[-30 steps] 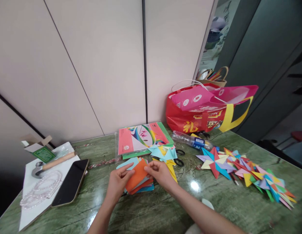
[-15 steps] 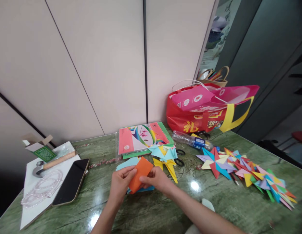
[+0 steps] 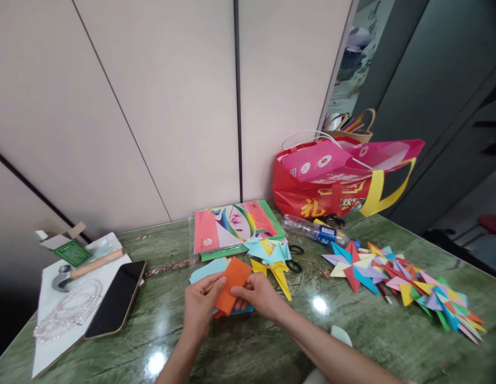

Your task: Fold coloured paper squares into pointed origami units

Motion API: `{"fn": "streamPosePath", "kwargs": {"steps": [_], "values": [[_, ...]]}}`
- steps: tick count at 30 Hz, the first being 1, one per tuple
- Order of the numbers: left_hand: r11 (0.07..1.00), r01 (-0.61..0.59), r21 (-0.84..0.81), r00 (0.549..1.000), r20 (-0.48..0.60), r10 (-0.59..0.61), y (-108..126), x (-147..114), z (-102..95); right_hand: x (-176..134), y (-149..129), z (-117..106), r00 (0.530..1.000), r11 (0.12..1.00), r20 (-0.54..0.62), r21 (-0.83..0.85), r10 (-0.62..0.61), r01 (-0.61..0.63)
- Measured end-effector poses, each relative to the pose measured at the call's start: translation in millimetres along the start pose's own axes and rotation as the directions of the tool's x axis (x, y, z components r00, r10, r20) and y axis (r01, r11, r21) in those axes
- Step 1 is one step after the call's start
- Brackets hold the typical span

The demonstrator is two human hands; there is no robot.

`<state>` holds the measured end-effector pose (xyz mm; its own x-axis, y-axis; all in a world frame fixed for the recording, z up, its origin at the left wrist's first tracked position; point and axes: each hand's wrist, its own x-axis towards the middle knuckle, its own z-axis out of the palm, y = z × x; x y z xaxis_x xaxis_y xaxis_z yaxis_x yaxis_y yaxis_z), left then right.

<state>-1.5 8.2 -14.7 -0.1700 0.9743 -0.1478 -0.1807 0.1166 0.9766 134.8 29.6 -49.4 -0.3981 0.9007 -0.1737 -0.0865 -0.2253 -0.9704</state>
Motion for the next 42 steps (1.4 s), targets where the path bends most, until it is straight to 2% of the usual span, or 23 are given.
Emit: {"fn": "streamPosePath", "kwargs": {"steps": [4, 8, 13, 18, 21, 30, 38, 42], "values": [[1.0, -0.022, -0.006, 1.0, -0.017, 0.022, -2, 1, -1.7, -3, -1, 2, 1.0, 0.999, 0.003, 0.034, -0.003, 0.003], [1.0, -0.026, -0.013, 0.999, -0.045, 0.026, -4, 2, -2.7, -6, -1, 5, 0.998, 0.995, 0.057, 0.095, 0.001, -0.007], [0.999, 0.01, -0.033, 0.999, -0.03, -0.011, -1, 3, -1.5, -6, -5, 6, 0.999, 0.988, -0.044, 0.156, 0.006, 0.001], [0.994, 0.106, 0.019, 0.994, 0.03, -0.107, 4, 3, -3.9, -3, -10, 0, 0.987, 0.989, -0.161, 0.146, 0.012, 0.012], [0.99, 0.123, 0.069, 0.989, 0.075, -0.128, 6, 2, -5.3, -2, -10, -5, 0.987, 0.987, -0.161, 0.161, 0.024, 0.002], [0.983, 0.182, 0.034, 0.98, 0.07, -0.184, 5, 4, -6.3, -3, -9, -9, 0.992, 0.987, -0.105, 0.156, 0.067, -0.05], [0.982, 0.183, 0.04, 0.982, 0.039, -0.185, 6, 4, -4.5, -2, -8, -10, 0.991, 0.99, -0.123, 0.136, 0.053, -0.036], [0.985, 0.167, 0.049, 0.985, 0.044, -0.169, 6, 4, -4.4, -2, -10, -10, 0.984, 0.995, -0.18, 0.097, -0.013, 0.031]]}}
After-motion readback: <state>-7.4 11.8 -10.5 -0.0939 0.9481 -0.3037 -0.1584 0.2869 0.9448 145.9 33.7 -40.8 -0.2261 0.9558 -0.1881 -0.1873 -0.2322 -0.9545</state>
